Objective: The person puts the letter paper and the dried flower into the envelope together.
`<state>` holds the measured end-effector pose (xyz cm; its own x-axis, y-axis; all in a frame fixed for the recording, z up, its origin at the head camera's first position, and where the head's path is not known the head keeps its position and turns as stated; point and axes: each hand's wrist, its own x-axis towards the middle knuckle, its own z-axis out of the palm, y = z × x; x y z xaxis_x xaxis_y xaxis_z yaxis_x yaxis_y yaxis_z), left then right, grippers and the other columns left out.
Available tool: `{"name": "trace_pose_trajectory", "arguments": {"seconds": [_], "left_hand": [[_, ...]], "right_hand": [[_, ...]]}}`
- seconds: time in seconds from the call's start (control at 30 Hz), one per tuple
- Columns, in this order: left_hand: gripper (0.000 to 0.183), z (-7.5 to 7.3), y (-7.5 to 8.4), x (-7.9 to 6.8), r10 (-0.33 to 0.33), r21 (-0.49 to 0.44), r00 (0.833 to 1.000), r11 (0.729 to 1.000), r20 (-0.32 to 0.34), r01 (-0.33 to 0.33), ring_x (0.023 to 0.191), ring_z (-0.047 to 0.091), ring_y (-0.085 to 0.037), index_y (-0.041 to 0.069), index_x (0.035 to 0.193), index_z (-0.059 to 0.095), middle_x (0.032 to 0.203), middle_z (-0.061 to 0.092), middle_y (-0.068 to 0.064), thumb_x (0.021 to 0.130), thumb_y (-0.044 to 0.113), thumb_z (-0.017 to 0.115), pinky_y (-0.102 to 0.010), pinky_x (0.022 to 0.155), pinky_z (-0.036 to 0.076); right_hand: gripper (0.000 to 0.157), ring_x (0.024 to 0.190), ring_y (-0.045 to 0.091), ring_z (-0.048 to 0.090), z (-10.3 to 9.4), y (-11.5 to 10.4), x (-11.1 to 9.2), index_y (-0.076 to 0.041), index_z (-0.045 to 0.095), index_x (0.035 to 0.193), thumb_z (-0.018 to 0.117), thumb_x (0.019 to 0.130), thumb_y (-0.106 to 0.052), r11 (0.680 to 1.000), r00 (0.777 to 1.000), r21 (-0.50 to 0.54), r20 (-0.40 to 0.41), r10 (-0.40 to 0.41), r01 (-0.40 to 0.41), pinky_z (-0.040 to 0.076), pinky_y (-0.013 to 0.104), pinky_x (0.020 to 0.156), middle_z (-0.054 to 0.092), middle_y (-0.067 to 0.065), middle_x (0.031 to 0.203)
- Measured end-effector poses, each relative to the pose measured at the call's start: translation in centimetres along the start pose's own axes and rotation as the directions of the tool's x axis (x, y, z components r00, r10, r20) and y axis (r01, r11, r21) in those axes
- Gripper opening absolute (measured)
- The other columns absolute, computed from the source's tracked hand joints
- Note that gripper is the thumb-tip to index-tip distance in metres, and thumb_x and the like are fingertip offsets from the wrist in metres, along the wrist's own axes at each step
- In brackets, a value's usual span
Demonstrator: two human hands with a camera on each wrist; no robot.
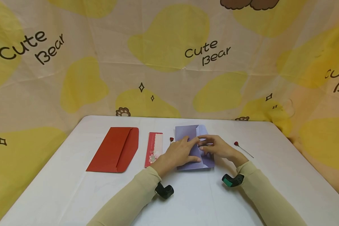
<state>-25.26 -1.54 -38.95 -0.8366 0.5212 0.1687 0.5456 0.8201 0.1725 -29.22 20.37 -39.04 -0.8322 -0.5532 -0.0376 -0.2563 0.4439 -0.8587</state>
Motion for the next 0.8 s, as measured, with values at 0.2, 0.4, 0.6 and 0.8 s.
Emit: {"name": "trace_pose_trajectory", "arguments": {"seconds": [0.2, 0.4, 0.6, 0.8], "left_hand": [[0.069, 0.0, 0.0, -0.1, 0.003, 0.008, 1.0, 1.0, 0.0, -0.003, 0.091, 0.067, -0.023, 0.031, 0.141, 0.045, 0.117, 0.061, -0.008, 0.085, 0.065, 0.069, -0.042, 0.076, 0.059], [0.07, 0.0, 0.0, -0.1, 0.002, 0.011, 1.0, 1.0, 0.006, -0.002, 0.094, 0.067, -0.023, 0.03, 0.142, 0.045, 0.12, 0.061, -0.008, 0.086, 0.065, 0.068, -0.043, 0.079, 0.059], [0.069, 0.0, 0.0, 0.0, 0.007, 0.009, 1.0, 1.0, -0.002, -0.007, 0.091, 0.066, -0.023, 0.029, 0.141, 0.046, 0.118, 0.061, -0.008, 0.085, 0.064, 0.069, -0.042, 0.077, 0.059], [0.068, 0.1, 0.0, 0.1, 0.006, 0.001, 1.0, 1.0, -0.004, -0.006, 0.089, 0.065, -0.022, 0.029, 0.138, 0.047, 0.114, 0.061, -0.007, 0.085, 0.063, 0.07, -0.04, 0.076, 0.058]], "right_hand": [[0.054, 0.08, 0.016, 0.067, -0.9, -0.3, -0.4, 0.001, 0.046, 0.147, 0.063, 0.101, -0.021, 0.999, 0.999, -0.032, -0.025, 0.029, -0.03, 0.056, 0.029, 0.07, 0.063, 0.029, 0.13], [0.054, 0.08, 0.019, 0.068, -1.6, -0.7, -0.8, 0.002, 0.046, 0.147, 0.062, 0.102, -0.021, 0.998, 0.999, -0.056, -0.043, 0.018, -0.021, 0.052, 0.028, 0.068, 0.062, 0.031, 0.13], [0.055, 0.078, 0.02, 0.067, -2.3, -1.1, -1.2, 0.002, 0.046, 0.147, 0.063, 0.101, -0.023, 0.996, 0.998, -0.078, -0.051, 0.032, -0.036, 0.052, 0.029, 0.069, 0.062, 0.031, 0.13], [0.056, 0.083, 0.024, 0.07, -3.3, -1.1, -1.6, 0.001, 0.046, 0.147, 0.063, 0.101, -0.025, 0.993, 0.997, -0.105, -0.061, 0.05, -0.056, 0.05, 0.029, 0.072, 0.063, 0.03, 0.131]]}}
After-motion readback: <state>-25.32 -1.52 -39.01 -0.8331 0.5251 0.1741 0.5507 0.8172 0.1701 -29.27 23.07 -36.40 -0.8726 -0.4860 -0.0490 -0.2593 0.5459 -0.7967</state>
